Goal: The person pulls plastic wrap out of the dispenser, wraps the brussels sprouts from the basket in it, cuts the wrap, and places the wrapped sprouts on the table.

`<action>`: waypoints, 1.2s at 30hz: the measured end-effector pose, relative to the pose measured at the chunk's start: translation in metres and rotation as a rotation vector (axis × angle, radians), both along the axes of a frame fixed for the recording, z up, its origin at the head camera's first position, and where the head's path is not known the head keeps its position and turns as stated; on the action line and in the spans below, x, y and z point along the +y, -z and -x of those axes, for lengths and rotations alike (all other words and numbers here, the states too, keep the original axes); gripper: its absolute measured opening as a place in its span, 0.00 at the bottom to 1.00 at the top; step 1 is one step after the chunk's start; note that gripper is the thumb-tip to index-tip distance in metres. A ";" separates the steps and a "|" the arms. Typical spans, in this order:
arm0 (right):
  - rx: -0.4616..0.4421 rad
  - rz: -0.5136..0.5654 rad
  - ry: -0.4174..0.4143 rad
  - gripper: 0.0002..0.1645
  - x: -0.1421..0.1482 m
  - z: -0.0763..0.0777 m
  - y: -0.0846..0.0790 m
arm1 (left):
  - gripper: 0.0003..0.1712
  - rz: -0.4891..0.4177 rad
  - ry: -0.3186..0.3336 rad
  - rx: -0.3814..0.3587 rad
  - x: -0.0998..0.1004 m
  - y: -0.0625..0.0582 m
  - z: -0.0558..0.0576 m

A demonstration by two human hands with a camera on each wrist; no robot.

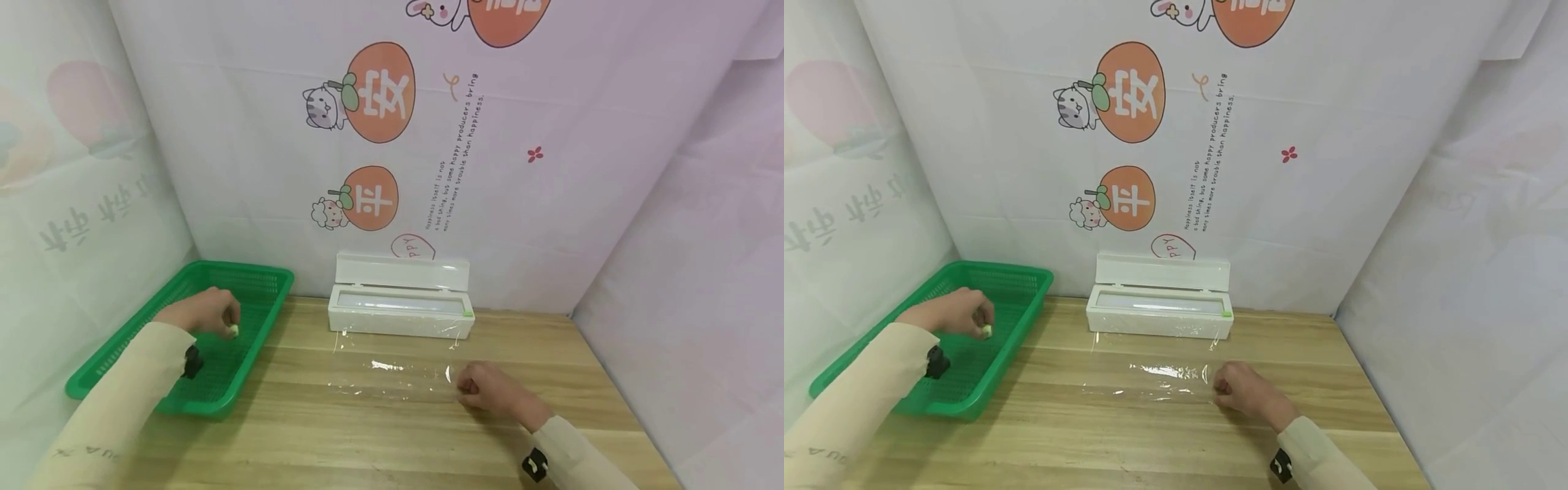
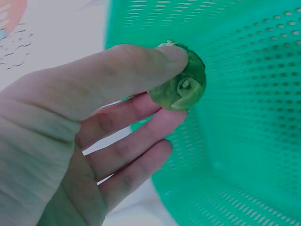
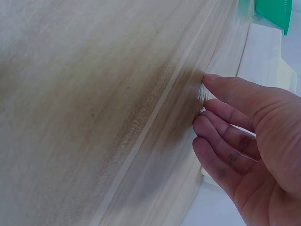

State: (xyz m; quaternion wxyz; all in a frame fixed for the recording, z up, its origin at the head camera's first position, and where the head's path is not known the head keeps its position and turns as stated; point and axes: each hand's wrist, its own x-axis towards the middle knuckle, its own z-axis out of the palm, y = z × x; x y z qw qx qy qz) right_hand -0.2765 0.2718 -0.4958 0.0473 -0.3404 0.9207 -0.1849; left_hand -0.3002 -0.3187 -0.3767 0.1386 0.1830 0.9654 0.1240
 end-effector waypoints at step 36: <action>-0.040 -0.015 0.017 0.10 0.002 0.004 0.004 | 0.06 -0.098 0.369 0.242 0.176 0.000 0.037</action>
